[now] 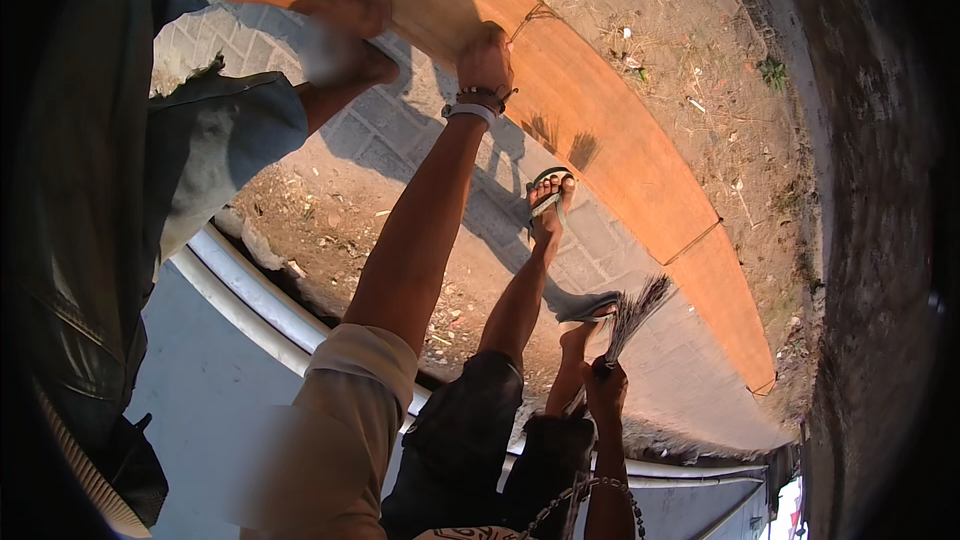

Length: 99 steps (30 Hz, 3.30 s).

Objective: The person ties a bundle of long wooden planks together using thin wire, wrapping the wire around the planks and twisting the ends by hand.

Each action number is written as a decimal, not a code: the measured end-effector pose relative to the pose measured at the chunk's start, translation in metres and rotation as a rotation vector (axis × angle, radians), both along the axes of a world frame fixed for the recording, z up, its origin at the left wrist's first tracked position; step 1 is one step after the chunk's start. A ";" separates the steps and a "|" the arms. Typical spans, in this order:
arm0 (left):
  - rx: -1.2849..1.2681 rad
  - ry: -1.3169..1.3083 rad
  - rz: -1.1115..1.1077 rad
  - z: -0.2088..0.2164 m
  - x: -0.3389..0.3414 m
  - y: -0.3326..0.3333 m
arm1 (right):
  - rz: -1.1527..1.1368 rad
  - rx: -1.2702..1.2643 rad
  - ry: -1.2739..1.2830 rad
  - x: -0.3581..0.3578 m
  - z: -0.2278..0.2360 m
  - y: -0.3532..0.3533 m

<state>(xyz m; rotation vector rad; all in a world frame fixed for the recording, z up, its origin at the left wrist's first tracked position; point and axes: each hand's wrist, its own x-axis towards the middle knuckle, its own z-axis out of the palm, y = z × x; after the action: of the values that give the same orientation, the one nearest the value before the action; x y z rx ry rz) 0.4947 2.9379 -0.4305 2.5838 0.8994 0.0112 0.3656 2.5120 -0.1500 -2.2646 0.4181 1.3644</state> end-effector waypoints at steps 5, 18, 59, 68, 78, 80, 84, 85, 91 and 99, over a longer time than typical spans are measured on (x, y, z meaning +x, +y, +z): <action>-0.045 0.137 -0.012 0.004 0.005 0.003 | 0.006 -0.058 0.052 -0.024 0.005 -0.024; -0.403 -0.025 0.406 0.051 -0.199 -0.136 | -0.024 0.090 -0.172 -0.027 0.009 -0.047; -0.712 0.157 0.390 0.357 -0.648 -0.294 | 0.511 0.070 -0.405 -0.211 0.186 -0.217; -0.863 0.000 0.559 0.382 -0.730 -0.219 | 0.166 0.502 -0.569 -0.242 0.171 -0.125; -0.996 -0.236 1.375 0.402 -0.882 -0.211 | 0.504 0.525 -0.500 -0.234 0.135 0.030; -0.956 -0.160 1.533 0.409 -0.923 -0.234 | 0.654 0.410 -0.239 -0.247 0.143 0.073; -1.167 -0.131 1.683 0.404 -0.899 -0.237 | 0.620 0.132 0.543 -0.185 0.070 0.116; -1.202 -0.138 1.750 0.401 -0.920 -0.263 | 0.668 0.130 0.605 -0.204 0.069 0.138; -1.516 -0.035 1.558 0.425 -0.873 -0.260 | 0.590 -0.012 0.752 -0.219 0.113 0.236; -1.205 -0.198 1.253 0.428 -0.846 -0.029 | 1.061 0.222 0.220 -0.219 0.027 0.340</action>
<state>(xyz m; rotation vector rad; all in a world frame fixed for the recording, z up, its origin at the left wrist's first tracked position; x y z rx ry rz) -0.3509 2.9089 -0.0026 0.7038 1.5928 0.0535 0.1467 2.8519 -0.1226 -2.1782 -0.9752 1.9899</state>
